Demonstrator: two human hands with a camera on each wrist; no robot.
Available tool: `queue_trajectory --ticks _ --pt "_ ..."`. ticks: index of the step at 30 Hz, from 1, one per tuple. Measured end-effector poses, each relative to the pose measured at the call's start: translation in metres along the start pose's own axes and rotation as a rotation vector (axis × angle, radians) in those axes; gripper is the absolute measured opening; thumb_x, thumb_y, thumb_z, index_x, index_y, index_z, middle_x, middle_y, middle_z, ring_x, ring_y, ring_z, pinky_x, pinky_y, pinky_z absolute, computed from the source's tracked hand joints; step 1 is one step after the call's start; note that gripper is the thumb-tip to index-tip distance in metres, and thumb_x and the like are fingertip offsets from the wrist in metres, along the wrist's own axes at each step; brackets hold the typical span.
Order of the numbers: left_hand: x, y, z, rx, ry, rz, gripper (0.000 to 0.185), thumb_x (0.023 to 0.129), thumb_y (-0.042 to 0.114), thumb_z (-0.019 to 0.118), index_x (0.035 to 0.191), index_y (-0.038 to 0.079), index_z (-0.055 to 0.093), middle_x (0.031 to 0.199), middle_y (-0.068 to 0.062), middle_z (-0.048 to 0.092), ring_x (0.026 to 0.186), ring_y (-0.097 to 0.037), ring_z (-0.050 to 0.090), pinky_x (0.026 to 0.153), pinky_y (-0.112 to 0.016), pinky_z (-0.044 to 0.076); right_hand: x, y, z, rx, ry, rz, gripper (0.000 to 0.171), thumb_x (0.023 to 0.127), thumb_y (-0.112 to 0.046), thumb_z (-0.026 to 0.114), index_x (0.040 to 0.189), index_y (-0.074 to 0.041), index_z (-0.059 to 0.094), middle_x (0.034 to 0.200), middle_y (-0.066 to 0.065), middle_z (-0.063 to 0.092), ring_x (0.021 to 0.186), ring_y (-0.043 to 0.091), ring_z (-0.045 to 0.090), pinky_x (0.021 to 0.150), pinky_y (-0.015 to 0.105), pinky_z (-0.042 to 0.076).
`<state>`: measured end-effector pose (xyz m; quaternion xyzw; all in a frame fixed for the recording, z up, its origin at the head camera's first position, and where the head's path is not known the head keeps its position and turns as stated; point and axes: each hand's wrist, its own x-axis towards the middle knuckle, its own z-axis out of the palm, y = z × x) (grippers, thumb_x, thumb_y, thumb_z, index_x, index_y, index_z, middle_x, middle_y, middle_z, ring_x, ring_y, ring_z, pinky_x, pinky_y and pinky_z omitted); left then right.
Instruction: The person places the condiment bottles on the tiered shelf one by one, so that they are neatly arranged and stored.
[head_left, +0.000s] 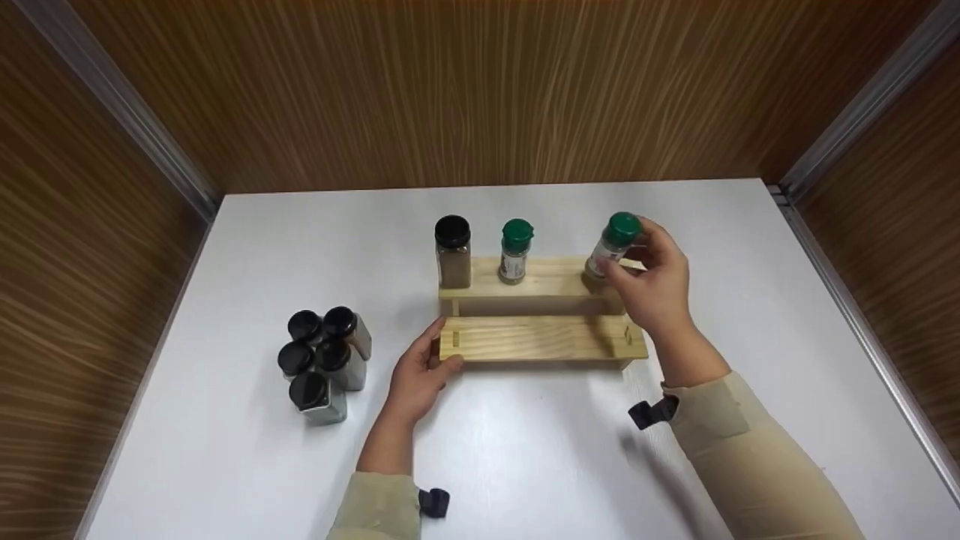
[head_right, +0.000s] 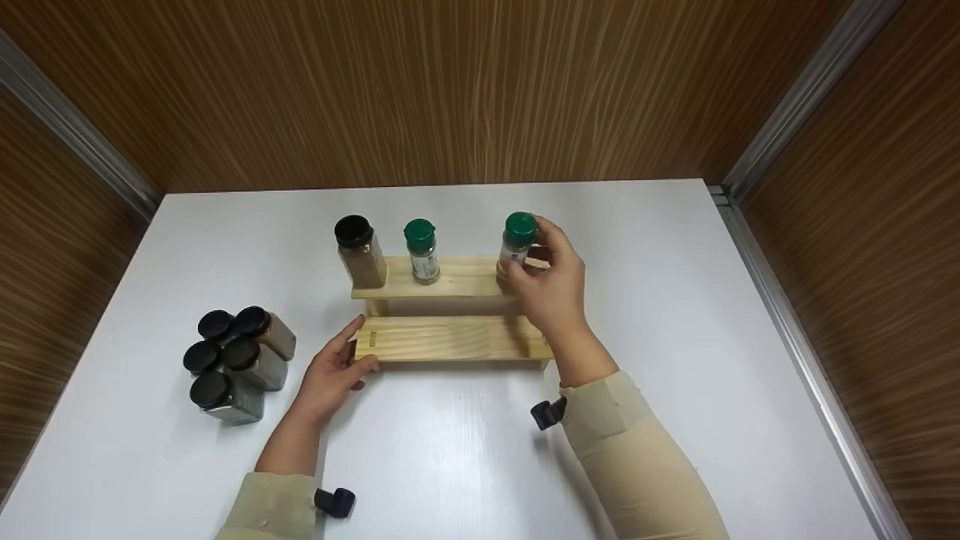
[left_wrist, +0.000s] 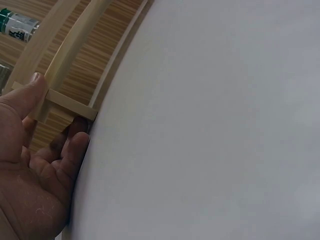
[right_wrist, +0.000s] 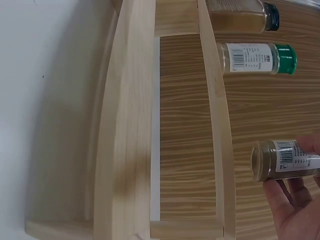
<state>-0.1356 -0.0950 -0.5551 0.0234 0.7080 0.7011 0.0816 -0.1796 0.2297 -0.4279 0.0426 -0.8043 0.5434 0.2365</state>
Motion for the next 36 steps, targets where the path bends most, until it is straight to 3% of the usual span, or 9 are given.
queue_trajectory --ticks 11,27,36 --pt "-0.001 -0.001 0.001 -0.003 -0.012 0.014 0.072 0.098 0.004 0.074 0.162 0.003 0.040 0.132 -0.022 0.065 0.092 -0.013 0.063 0.059 -0.020 0.041 0.002 -0.003 0.017 0.015 -0.064 0.033 0.049 0.090 0.005 0.081 0.134 0.001 0.062 0.123 0.011 0.070 0.106 0.016 0.067 0.093 0.030 0.058" --pt "-0.001 0.000 0.006 -0.043 -0.029 0.049 0.072 0.098 -0.001 0.073 0.161 -0.001 0.039 0.133 -0.024 0.062 0.096 -0.014 0.062 0.062 -0.020 0.044 0.003 -0.002 0.022 0.023 -0.111 0.112 0.051 0.090 0.006 0.081 0.136 0.001 0.061 0.124 0.014 0.069 0.107 0.023 0.067 0.091 0.027 0.058" --pt "0.000 0.001 0.009 -0.045 -0.029 0.043 0.072 0.098 0.000 0.074 0.161 0.001 0.040 0.133 -0.024 0.063 0.096 -0.014 0.063 0.063 -0.020 0.045 0.002 0.003 0.024 0.034 -0.111 0.089 0.052 0.087 0.009 0.082 0.135 0.003 0.061 0.121 0.015 0.069 0.104 0.021 0.067 0.088 0.025 0.059"
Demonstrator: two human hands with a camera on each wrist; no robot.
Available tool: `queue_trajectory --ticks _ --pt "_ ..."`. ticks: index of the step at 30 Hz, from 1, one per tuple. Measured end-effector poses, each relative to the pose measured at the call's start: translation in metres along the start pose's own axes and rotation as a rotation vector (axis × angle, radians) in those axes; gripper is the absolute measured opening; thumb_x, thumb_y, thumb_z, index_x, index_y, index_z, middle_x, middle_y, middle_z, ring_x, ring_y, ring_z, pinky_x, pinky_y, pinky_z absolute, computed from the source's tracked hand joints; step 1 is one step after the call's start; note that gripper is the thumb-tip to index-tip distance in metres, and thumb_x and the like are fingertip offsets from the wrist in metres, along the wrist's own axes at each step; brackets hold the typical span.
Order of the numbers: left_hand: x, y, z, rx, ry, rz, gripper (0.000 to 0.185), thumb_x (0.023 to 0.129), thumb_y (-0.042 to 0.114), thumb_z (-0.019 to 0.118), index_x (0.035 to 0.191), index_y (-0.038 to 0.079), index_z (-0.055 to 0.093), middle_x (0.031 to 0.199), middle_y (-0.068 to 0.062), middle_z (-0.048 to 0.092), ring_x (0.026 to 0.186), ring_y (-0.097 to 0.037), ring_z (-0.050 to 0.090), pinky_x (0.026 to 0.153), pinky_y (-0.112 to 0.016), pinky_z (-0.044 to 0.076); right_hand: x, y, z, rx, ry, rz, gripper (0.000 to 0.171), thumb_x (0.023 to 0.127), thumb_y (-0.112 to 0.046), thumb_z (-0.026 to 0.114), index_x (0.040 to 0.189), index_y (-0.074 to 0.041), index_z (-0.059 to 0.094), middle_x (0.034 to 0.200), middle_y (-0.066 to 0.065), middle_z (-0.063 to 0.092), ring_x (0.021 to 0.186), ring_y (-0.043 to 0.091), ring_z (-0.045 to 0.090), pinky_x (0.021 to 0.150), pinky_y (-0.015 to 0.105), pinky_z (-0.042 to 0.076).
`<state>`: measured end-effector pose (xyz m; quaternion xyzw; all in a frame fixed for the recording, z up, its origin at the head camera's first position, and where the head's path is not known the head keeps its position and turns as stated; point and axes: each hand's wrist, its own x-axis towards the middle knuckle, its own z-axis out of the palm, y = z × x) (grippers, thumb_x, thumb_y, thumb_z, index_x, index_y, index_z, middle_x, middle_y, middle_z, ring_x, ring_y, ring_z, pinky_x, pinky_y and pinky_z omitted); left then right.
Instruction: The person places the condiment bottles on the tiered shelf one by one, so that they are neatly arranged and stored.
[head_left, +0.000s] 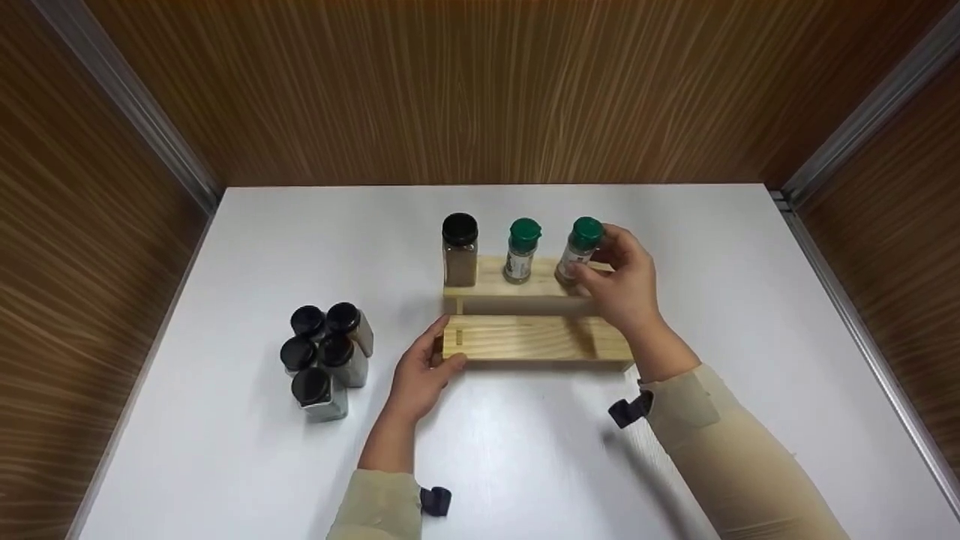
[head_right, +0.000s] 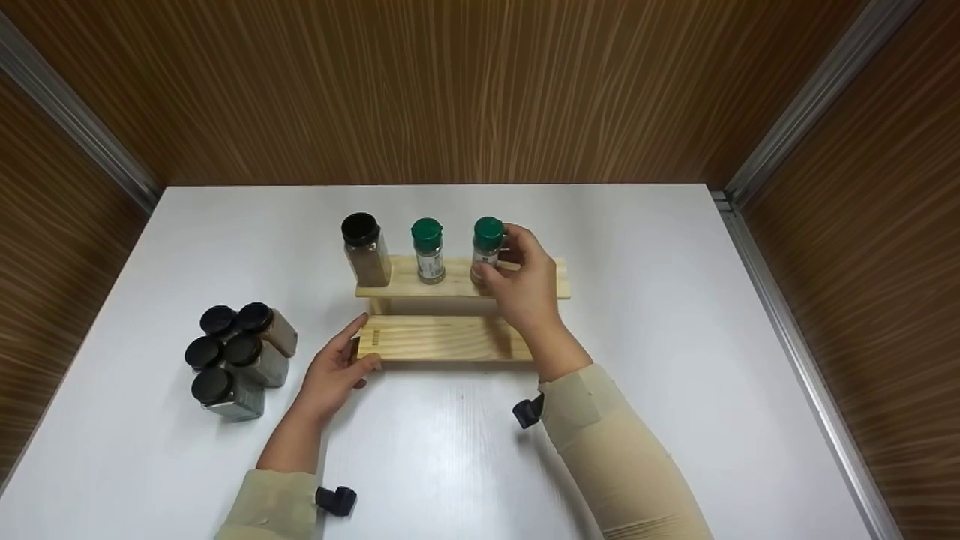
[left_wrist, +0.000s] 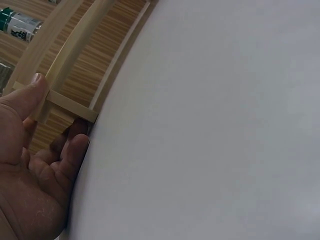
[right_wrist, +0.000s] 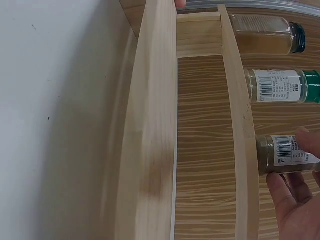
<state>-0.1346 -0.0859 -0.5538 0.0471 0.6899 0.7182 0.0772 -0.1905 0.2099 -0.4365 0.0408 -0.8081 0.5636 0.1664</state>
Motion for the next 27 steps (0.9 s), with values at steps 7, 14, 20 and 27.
queue_trajectory --ticks 7,14,20,27 --pt "-0.001 -0.001 0.003 0.036 0.001 -0.005 0.072 0.099 0.005 0.075 0.162 0.000 0.039 0.133 -0.024 0.063 0.094 -0.013 0.062 0.060 -0.020 0.043 -0.002 0.004 0.001 -0.007 -0.021 0.018 0.052 0.089 0.006 0.082 0.136 0.003 0.060 0.123 0.016 0.068 0.108 0.025 0.067 0.091 0.027 0.059" --pt "0.000 -0.002 0.006 0.052 0.009 -0.009 0.073 0.098 0.007 0.076 0.161 0.001 0.041 0.131 -0.023 0.064 0.094 -0.014 0.062 0.059 -0.020 0.043 -0.003 0.004 -0.001 -0.016 -0.028 0.030 0.052 0.089 0.006 0.081 0.136 0.003 0.060 0.123 0.017 0.068 0.109 0.026 0.067 0.093 0.029 0.059" --pt "0.001 -0.002 0.006 0.043 0.000 -0.004 0.072 0.098 0.006 0.076 0.161 0.002 0.042 0.130 -0.022 0.065 0.092 -0.014 0.063 0.058 -0.020 0.042 -0.004 0.005 -0.003 -0.018 -0.031 0.026 0.053 0.088 0.006 0.082 0.137 0.004 0.060 0.123 0.019 0.069 0.107 0.028 0.068 0.093 0.032 0.059" --pt "0.001 -0.004 0.004 0.042 -0.001 -0.008 0.072 0.098 0.005 0.076 0.161 0.001 0.042 0.131 -0.023 0.064 0.094 -0.014 0.063 0.058 -0.021 0.042 -0.012 0.007 -0.012 -0.016 -0.052 0.013 0.068 0.084 -0.004 0.090 0.144 0.001 0.057 0.129 0.018 0.067 0.118 0.029 0.063 0.105 0.049 0.052"
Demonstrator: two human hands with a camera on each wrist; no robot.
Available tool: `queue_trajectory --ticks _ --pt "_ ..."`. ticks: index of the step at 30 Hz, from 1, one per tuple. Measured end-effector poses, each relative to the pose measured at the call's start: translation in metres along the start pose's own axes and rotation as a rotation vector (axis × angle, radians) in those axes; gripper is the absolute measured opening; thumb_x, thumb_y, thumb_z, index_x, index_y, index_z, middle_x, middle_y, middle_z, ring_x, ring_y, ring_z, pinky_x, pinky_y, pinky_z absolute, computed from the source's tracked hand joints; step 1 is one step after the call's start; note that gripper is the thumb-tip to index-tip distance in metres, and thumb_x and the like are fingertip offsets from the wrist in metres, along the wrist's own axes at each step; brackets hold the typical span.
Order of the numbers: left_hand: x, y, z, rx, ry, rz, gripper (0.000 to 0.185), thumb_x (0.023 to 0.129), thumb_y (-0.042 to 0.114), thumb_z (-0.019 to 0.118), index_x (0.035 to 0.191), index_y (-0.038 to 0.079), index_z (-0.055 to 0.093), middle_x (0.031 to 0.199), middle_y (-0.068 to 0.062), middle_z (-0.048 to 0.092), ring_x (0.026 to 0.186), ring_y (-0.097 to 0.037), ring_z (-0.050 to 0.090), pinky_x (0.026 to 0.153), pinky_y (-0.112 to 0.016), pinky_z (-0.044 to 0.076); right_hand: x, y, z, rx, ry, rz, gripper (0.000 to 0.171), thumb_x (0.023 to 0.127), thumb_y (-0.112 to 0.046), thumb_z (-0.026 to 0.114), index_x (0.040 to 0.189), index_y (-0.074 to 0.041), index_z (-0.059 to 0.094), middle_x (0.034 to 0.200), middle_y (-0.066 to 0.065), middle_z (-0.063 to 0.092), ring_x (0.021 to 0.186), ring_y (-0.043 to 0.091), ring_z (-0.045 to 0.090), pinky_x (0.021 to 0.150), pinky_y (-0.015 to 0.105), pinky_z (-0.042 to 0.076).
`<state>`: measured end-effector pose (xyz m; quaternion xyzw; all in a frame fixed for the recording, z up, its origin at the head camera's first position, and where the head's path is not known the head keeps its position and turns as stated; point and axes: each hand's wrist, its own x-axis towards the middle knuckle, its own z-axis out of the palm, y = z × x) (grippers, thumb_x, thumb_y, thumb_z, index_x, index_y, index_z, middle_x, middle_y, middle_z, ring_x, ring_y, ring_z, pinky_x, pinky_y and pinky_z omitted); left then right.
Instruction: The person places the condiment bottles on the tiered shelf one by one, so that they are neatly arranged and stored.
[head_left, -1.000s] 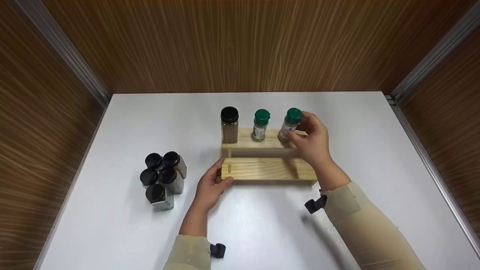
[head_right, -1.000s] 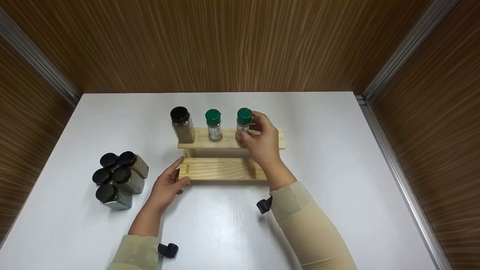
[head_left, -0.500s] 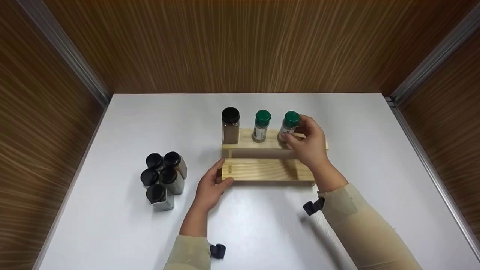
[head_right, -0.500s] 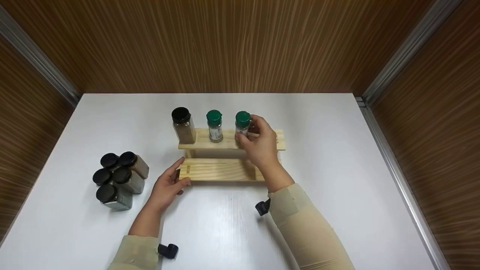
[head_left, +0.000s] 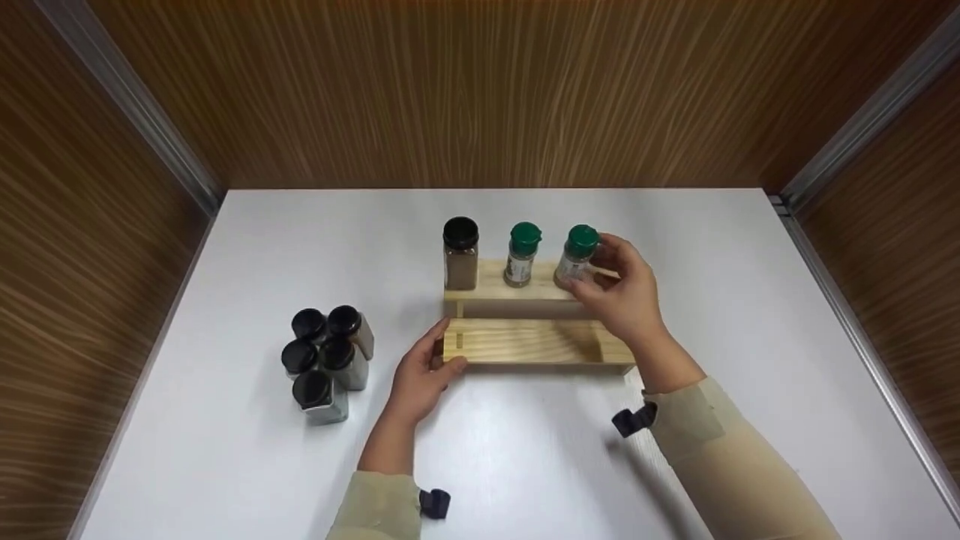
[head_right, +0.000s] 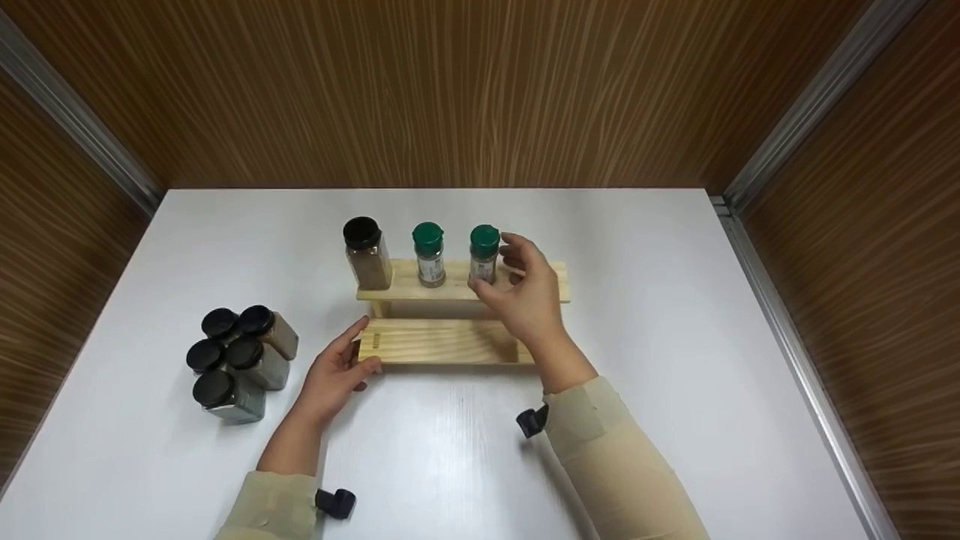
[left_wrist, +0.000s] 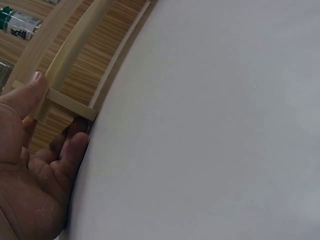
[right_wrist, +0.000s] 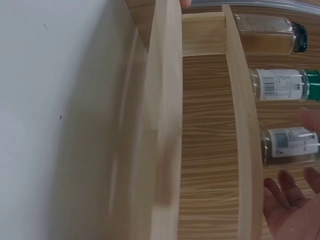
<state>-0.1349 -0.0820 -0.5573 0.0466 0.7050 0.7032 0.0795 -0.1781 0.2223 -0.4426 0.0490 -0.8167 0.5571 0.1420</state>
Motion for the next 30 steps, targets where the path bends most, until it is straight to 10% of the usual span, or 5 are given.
queue_trajectory --ticks 17,30 --pt "0.003 -0.002 -0.004 -0.034 0.007 0.004 0.072 0.096 -0.001 0.075 0.160 0.000 0.042 0.126 -0.023 0.065 0.094 -0.013 0.063 0.061 -0.020 0.044 -0.037 0.011 -0.049 0.053 0.271 -0.152 0.062 0.078 0.018 0.083 0.135 0.008 0.061 0.127 -0.001 0.066 0.121 0.016 0.062 0.103 0.025 0.050" --pt "0.004 -0.003 -0.005 0.012 0.020 -0.014 0.072 0.097 0.004 0.076 0.161 0.003 0.043 0.129 -0.022 0.065 0.093 -0.013 0.063 0.060 -0.021 0.043 -0.070 0.055 -0.060 0.226 0.325 0.099 0.055 0.083 0.023 0.076 0.133 0.002 0.068 0.115 0.001 0.069 0.105 0.017 0.068 0.089 0.023 0.057"
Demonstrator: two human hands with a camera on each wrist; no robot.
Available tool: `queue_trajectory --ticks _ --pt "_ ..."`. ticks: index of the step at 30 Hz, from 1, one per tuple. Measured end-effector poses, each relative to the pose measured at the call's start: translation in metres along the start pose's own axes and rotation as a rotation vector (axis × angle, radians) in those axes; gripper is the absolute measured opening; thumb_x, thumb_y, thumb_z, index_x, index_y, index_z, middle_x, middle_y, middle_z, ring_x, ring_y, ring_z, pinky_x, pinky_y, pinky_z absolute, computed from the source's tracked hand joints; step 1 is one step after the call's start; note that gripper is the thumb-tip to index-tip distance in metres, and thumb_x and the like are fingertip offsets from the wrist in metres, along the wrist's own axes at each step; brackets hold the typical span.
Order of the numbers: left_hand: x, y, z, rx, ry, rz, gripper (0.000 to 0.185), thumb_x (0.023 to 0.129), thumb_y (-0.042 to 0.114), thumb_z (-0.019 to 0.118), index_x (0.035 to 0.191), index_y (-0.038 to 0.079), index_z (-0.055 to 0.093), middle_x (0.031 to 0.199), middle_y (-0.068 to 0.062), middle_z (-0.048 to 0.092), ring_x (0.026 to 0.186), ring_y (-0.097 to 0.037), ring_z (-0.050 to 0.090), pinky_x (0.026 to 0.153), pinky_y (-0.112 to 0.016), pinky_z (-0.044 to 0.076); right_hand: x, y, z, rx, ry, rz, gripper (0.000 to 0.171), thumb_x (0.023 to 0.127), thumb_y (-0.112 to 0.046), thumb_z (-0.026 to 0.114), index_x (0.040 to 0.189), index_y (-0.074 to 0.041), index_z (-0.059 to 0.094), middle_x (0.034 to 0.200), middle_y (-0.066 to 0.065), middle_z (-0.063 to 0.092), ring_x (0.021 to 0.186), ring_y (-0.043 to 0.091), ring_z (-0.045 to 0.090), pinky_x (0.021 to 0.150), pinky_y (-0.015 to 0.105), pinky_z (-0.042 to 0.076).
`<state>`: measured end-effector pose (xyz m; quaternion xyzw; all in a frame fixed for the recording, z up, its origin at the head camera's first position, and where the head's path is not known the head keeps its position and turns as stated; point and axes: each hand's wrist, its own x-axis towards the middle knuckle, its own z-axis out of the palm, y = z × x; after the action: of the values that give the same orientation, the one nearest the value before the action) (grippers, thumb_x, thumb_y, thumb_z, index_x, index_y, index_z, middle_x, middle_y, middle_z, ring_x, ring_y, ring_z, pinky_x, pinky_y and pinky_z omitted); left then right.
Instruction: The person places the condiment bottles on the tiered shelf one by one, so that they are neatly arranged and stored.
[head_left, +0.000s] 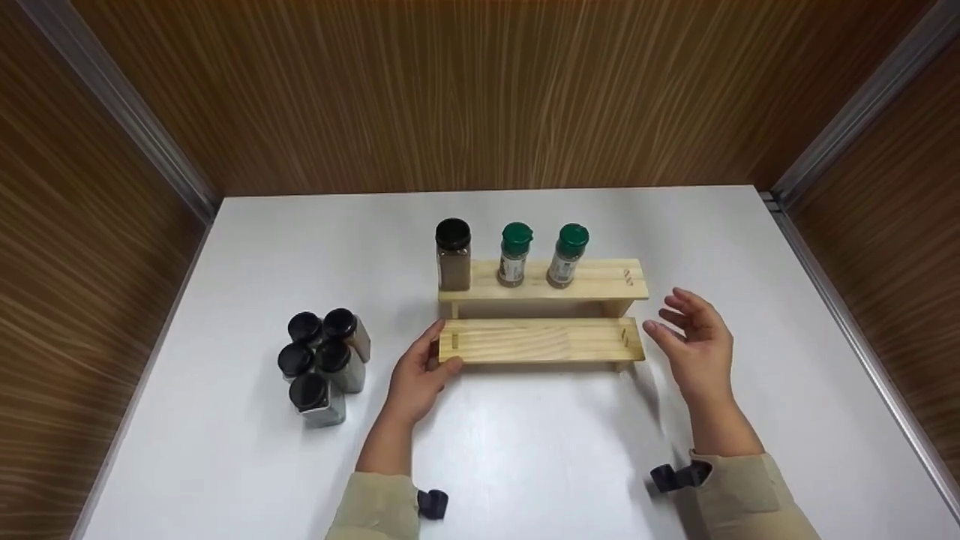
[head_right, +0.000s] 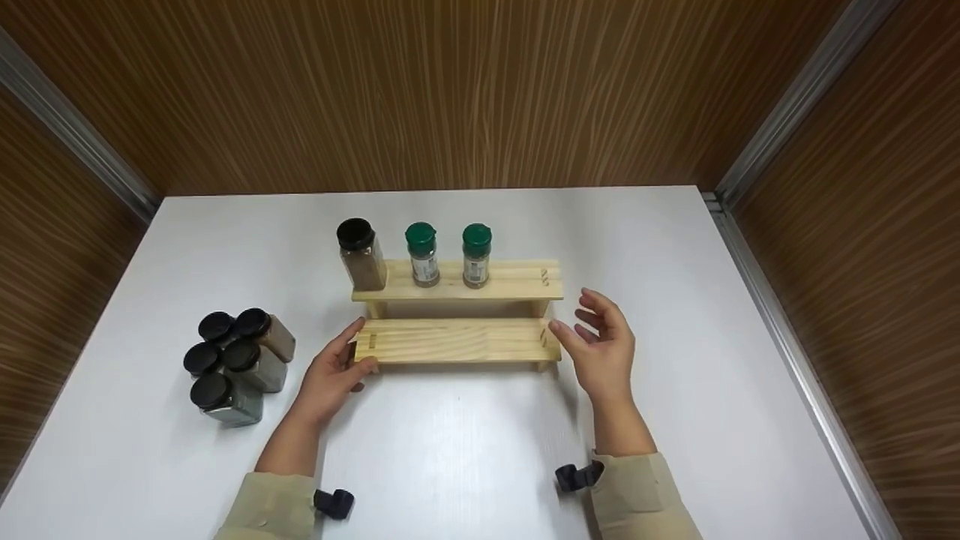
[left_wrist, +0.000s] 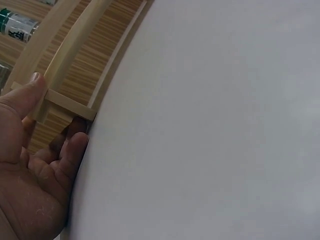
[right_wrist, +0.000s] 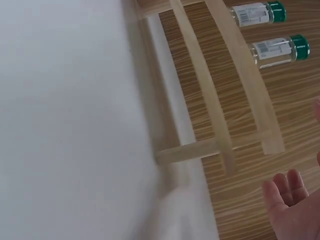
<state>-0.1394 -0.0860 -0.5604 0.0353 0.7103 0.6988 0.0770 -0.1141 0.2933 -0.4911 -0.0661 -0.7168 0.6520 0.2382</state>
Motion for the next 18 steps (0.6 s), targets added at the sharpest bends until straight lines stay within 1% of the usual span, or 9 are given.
queue_trajectory --ticks 3,7,10,14,16,18 --pt "0.000 0.000 0.001 -0.010 0.002 -0.013 0.072 0.097 0.002 0.075 0.161 0.003 0.042 0.129 -0.022 0.065 0.092 -0.013 0.062 0.060 -0.021 0.043 -0.003 0.008 -0.003 0.005 -0.032 0.063 0.053 0.085 0.022 0.075 0.134 0.002 0.067 0.115 0.003 0.068 0.102 0.018 0.069 0.087 0.021 0.057" --pt "0.000 0.001 0.001 -0.033 -0.001 -0.024 0.072 0.097 0.001 0.074 0.161 0.003 0.042 0.130 -0.021 0.064 0.092 -0.013 0.061 0.060 -0.020 0.042 -0.006 0.017 -0.004 -0.033 -0.086 0.143 0.053 0.088 0.017 0.076 0.139 0.005 0.062 0.118 0.012 0.066 0.099 0.017 0.070 0.084 0.021 0.057" --pt "0.000 0.000 0.001 -0.058 -0.009 -0.023 0.072 0.097 -0.001 0.074 0.161 0.002 0.041 0.132 -0.022 0.063 0.095 -0.013 0.061 0.062 -0.020 0.043 -0.007 0.023 -0.004 -0.026 -0.114 0.194 0.055 0.088 0.016 0.076 0.140 0.008 0.059 0.120 0.017 0.064 0.097 0.015 0.070 0.082 0.021 0.058" --pt "-0.001 0.000 0.001 -0.062 -0.013 -0.010 0.072 0.097 -0.002 0.073 0.161 0.000 0.041 0.131 -0.022 0.063 0.095 -0.013 0.061 0.062 -0.020 0.043 -0.007 0.030 -0.003 -0.026 -0.149 0.257 0.059 0.088 0.016 0.077 0.142 0.008 0.057 0.119 0.014 0.064 0.096 0.014 0.071 0.080 0.022 0.059" --pt "-0.001 -0.001 0.001 -0.055 -0.012 -0.005 0.072 0.097 -0.001 0.073 0.161 0.001 0.040 0.130 -0.022 0.063 0.093 -0.013 0.060 0.061 -0.020 0.043 -0.006 0.032 -0.004 -0.045 -0.166 0.286 0.060 0.089 0.015 0.077 0.145 0.008 0.056 0.119 0.013 0.064 0.095 0.012 0.071 0.079 0.022 0.059" --pt "-0.001 -0.001 0.001 -0.054 -0.012 -0.003 0.072 0.097 -0.001 0.073 0.161 0.001 0.040 0.130 -0.023 0.063 0.094 -0.014 0.061 0.062 -0.020 0.043 -0.006 0.034 -0.004 -0.078 -0.186 0.304 0.060 0.091 0.012 0.076 0.147 0.007 0.054 0.121 0.016 0.064 0.094 0.010 0.071 0.079 0.022 0.059"
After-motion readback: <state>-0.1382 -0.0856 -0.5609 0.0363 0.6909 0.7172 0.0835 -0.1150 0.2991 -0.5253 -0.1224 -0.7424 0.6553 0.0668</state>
